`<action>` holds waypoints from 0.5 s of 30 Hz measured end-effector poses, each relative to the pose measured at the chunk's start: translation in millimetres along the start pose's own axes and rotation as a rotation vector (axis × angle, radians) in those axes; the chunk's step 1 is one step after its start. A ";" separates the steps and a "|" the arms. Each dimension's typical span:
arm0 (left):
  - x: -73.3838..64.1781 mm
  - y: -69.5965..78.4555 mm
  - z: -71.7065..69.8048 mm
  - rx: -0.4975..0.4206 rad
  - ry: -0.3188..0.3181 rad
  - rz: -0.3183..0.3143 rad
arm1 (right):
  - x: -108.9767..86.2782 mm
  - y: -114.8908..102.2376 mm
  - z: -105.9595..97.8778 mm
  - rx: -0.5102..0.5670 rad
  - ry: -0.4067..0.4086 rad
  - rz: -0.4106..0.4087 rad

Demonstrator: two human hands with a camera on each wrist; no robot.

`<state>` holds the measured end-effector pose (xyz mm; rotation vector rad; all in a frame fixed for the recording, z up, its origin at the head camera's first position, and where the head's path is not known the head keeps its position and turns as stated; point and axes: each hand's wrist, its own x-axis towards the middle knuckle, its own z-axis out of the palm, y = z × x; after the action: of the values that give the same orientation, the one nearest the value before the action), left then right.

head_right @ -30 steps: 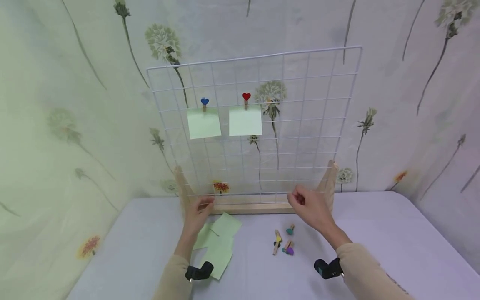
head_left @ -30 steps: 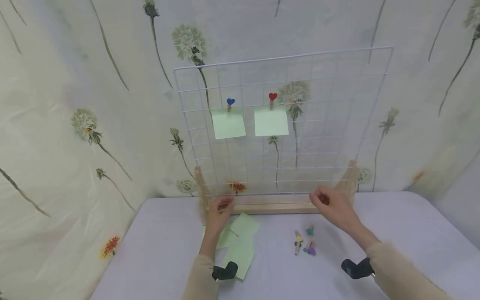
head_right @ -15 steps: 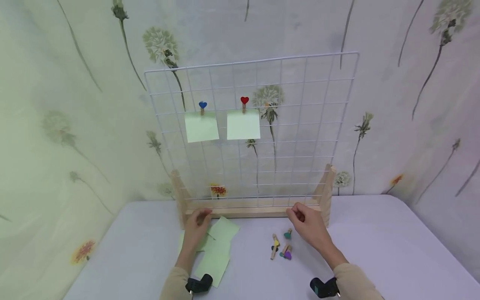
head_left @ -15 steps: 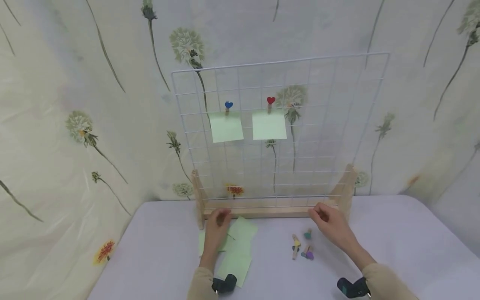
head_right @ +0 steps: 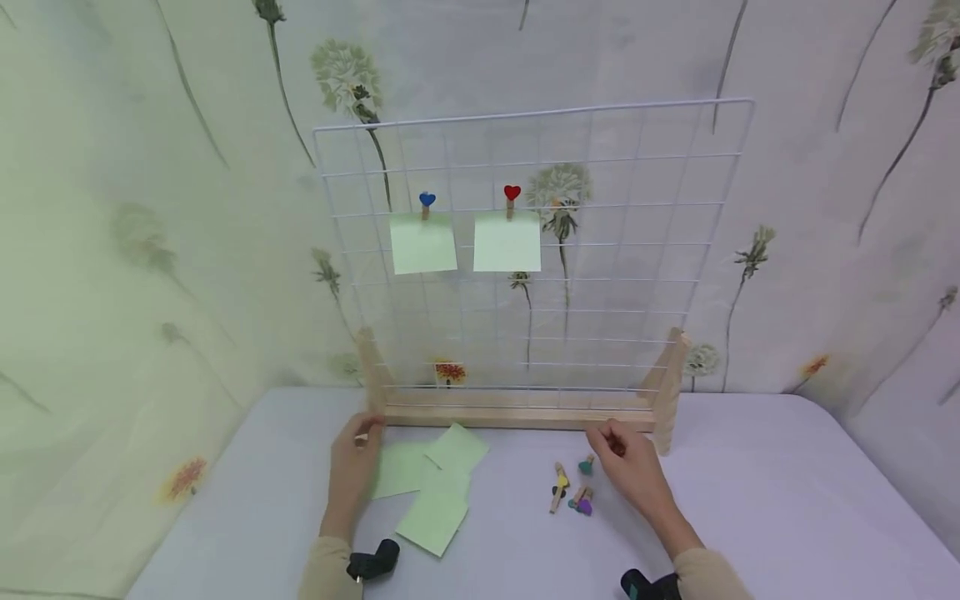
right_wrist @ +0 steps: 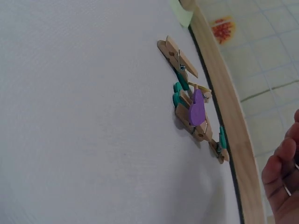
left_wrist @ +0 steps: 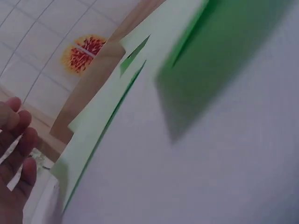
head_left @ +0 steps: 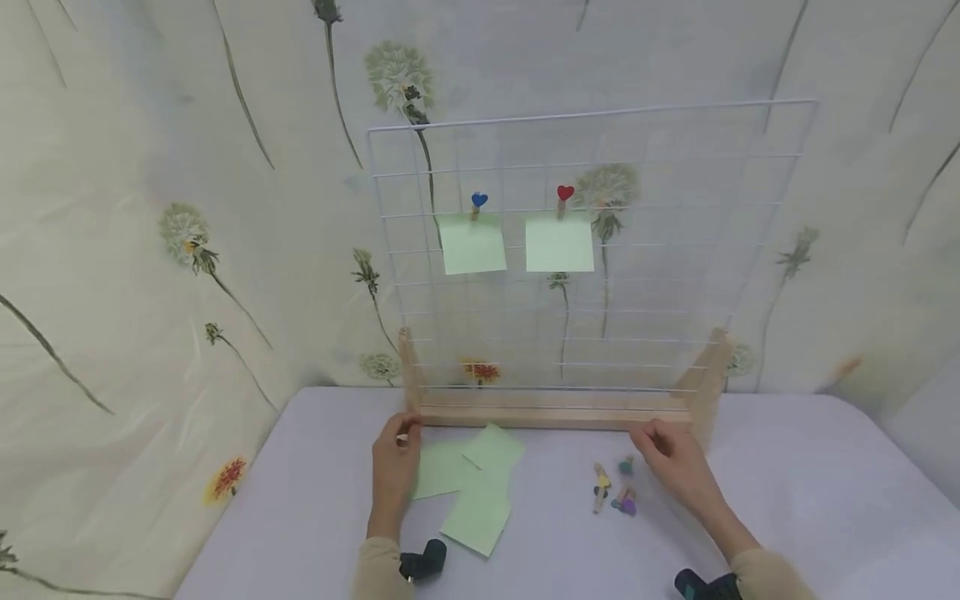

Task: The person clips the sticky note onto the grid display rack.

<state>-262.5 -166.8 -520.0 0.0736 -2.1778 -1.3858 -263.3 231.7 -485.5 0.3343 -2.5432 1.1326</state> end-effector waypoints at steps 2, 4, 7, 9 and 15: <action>-2.8 -7.0 -6.1 0.045 0.011 -0.024 | -5.1 3.2 1.8 0.024 -0.021 0.067; -5.8 -11.3 -10.8 0.094 0.019 -0.053 | -9.3 6.0 4.9 0.057 -0.042 0.135; -9.9 -14.2 -12.2 0.177 0.015 -0.079 | -15.2 11.0 8.3 0.126 -0.041 0.213; -10.5 -15.9 -10.2 0.215 0.000 -0.081 | -18.3 15.7 9.4 0.140 -0.025 0.245; -7.1 -20.2 -5.0 0.286 0.012 -0.047 | -28.7 27.1 6.2 0.169 0.005 0.327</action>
<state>-258.9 -178.0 -538.6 0.2389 -2.3633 -1.0855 -247.6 247.0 -518.9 -0.0496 -2.5652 1.4665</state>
